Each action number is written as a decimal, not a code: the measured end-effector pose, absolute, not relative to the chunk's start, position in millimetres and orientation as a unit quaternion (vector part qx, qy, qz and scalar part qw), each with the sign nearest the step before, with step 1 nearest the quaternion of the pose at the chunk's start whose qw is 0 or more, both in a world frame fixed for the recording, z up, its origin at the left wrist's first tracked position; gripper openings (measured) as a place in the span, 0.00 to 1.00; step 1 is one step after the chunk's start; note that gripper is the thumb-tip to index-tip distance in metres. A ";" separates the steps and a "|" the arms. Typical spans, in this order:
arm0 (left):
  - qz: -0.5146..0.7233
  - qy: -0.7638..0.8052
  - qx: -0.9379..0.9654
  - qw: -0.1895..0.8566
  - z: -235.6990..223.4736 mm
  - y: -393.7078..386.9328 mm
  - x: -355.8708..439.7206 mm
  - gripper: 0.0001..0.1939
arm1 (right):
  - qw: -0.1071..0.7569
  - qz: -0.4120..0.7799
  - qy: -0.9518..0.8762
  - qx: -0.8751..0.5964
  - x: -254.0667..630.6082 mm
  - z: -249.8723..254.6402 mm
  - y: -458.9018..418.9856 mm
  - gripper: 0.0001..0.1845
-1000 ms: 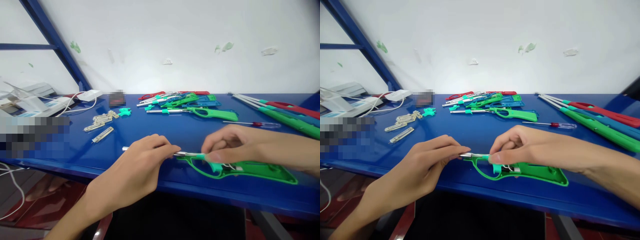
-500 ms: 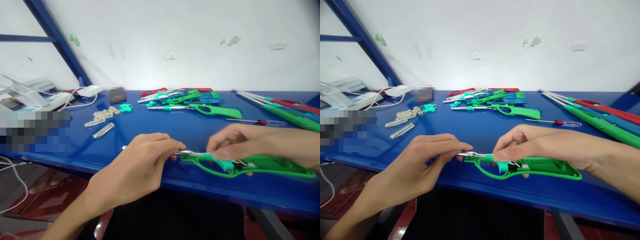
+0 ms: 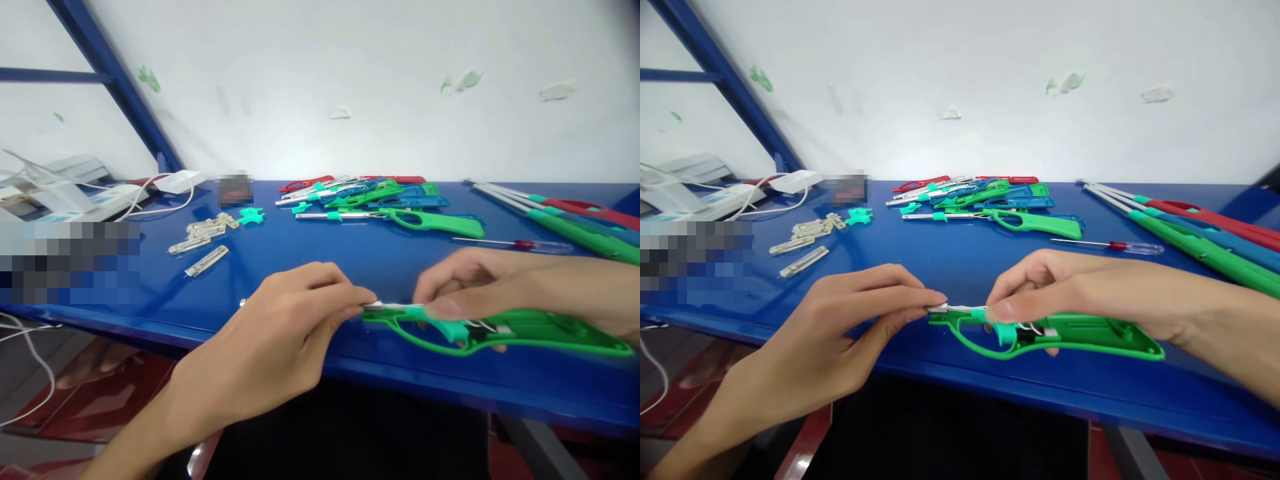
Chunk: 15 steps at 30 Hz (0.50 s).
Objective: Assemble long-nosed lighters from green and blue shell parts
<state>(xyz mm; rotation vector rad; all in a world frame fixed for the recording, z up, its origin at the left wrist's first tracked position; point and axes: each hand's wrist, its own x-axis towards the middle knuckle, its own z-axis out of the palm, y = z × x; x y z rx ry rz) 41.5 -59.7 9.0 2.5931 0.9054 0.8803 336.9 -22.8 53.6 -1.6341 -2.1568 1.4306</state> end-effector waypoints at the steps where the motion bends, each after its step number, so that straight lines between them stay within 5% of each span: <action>1: 0.305 0.310 0.892 0.127 8.8 -60.0 41.3 0.17 | 0.043 0.468 -0.701 -0.537 337.3 53.2 -22.7 0.27; 15: 0.308 0.273 0.906 0.100 6.1 -59.2 40.2 0.18 | 0.099 0.467 -0.727 -0.494 349.3 38.3 -23.4 0.23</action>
